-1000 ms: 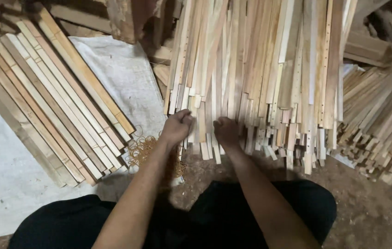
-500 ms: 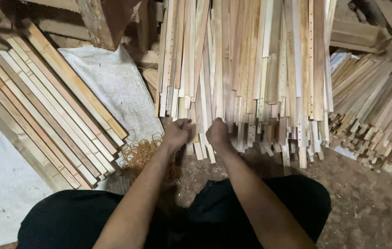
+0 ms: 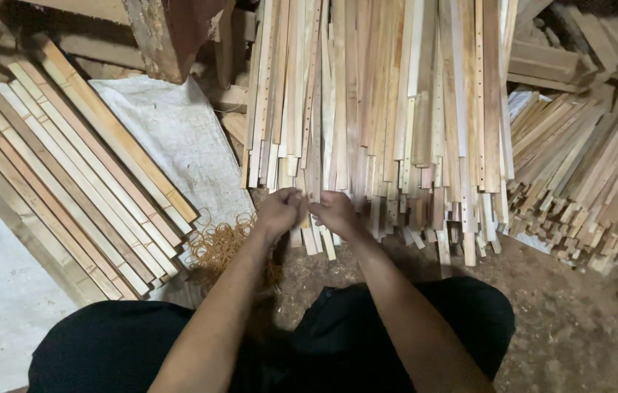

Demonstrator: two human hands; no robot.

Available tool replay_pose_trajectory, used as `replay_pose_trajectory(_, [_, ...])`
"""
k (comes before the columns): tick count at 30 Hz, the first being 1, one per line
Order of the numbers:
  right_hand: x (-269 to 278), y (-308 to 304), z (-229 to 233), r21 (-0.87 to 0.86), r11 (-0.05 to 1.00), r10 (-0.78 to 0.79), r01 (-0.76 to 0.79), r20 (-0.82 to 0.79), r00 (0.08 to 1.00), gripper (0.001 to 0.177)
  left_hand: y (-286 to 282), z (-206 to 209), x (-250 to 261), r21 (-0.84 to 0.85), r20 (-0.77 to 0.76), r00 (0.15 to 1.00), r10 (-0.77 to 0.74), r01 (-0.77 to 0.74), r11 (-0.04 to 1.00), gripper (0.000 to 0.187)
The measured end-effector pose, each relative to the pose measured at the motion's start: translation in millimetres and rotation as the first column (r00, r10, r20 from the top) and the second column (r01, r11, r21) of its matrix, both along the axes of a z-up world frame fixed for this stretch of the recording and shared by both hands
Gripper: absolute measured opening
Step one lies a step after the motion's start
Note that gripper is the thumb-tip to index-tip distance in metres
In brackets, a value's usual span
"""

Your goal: Sorting and stacking thin wooden slats on a workshop floor.

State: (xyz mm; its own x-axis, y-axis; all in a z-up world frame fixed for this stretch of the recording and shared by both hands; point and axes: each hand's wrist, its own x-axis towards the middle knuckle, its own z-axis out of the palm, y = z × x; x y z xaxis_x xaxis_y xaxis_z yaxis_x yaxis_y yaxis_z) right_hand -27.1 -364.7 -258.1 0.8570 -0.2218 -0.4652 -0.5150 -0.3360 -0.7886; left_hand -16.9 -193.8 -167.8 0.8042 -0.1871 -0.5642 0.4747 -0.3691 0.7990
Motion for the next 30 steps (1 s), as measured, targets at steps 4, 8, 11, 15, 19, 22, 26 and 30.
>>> replay_pose_trajectory(4, [-34.9, 28.8, 62.0, 0.312, 0.948, -0.089, 0.056, 0.092, 0.992, 0.015, 4.9, 0.6, 13.3, -0.012, -0.003, 0.994, -0.105, 0.105, 0.994, 0.055])
replay_pose_trajectory(8, [-56.2, 53.8, 98.4, 0.379, 0.925, -0.041, -0.019, 0.15, 0.988, 0.019, 1.0, 18.6, 10.2, -0.211, 0.06, 0.998, -0.003, 0.015, 0.977, 0.053])
replay_pose_trajectory(11, [-57.3, 43.6, 65.8, 0.373, 0.926, -0.072, 0.052, 0.04, 0.997, 0.031, 1.9, 17.6, 7.6, -0.213, 0.026, 0.993, 0.119, -0.11, 0.971, 0.041])
replay_pose_trajectory(15, [-28.4, 4.7, -4.8, -0.006, 0.984, -0.18, 0.18, 0.059, 0.982, 0.026, 3.4, -20.8, 18.4, -0.18, 0.066, 0.943, 0.327, -0.311, 0.933, 0.028])
replay_pose_trajectory(19, [2.9, 12.0, -39.7, -0.303, 0.951, -0.051, 0.067, 0.061, 0.997, 0.023, 9.1, -39.5, 27.9, -0.186, 0.075, 0.927, 0.367, -0.349, 0.919, 0.031])
replay_pose_trajectory(22, [31.8, 23.7, -58.3, -0.328, 0.929, -0.073, 0.172, 0.294, 0.953, 0.016, 12.0, -52.9, 32.1, -0.165, 0.081, 0.939, 0.333, -0.317, 0.934, 0.032])
replay_pose_trajectory(26, [63.8, 31.7, -36.6, -0.386, 0.914, -0.083, 0.122, 0.116, 0.99, 0.06, 19.2, -72.8, 34.6, -0.189, 0.043, 0.935, 0.351, -0.338, 0.922, 0.034])
replay_pose_trajectory(30, [82.4, 20.8, -60.0, -0.478, 0.878, 0.04, 0.004, 0.082, 0.996, 0.049, 16.0, -50.6, 27.3, -0.243, -0.014, 0.924, 0.383, -0.375, 0.895, 0.024])
